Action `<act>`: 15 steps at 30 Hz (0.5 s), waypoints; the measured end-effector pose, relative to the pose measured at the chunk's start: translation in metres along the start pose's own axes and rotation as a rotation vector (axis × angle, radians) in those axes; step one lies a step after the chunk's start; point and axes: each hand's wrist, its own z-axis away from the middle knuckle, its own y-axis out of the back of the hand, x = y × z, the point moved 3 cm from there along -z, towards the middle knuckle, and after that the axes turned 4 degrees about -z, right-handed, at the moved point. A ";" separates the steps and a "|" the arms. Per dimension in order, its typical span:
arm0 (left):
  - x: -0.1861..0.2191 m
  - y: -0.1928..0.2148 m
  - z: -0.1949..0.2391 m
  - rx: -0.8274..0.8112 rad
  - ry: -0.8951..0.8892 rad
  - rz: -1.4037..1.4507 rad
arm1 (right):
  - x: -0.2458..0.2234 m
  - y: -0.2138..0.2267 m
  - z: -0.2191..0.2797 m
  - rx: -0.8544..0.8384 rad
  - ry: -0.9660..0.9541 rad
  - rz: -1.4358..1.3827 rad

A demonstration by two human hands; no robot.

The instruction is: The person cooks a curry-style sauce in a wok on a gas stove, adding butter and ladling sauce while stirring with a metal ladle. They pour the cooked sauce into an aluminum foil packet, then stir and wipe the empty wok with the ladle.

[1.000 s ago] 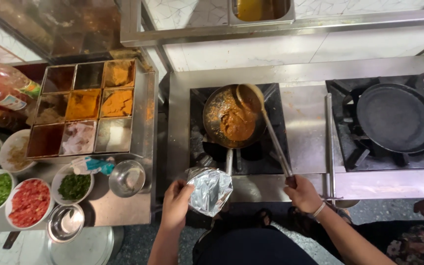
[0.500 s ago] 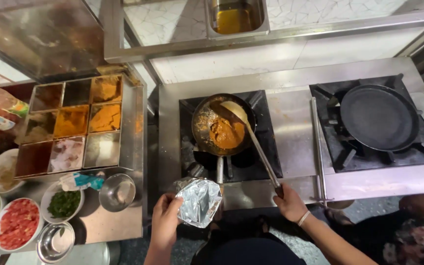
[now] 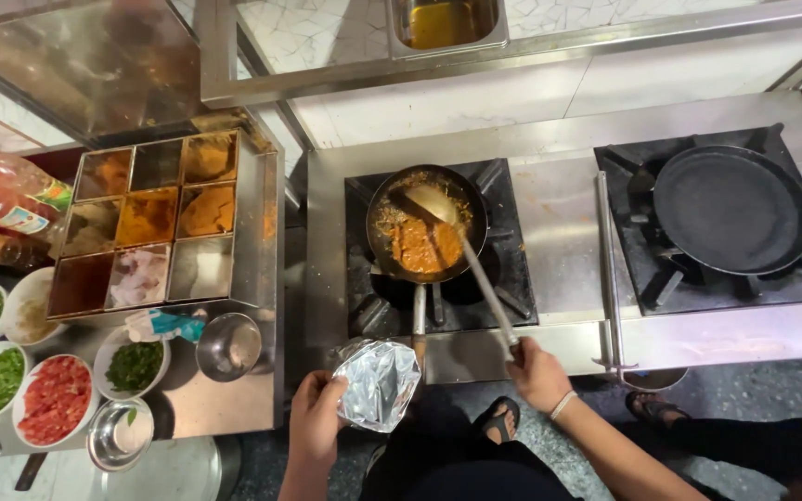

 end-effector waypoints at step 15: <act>0.008 0.044 -0.055 -0.109 -0.094 -0.018 | 0.009 -0.033 -0.005 0.237 0.036 0.471</act>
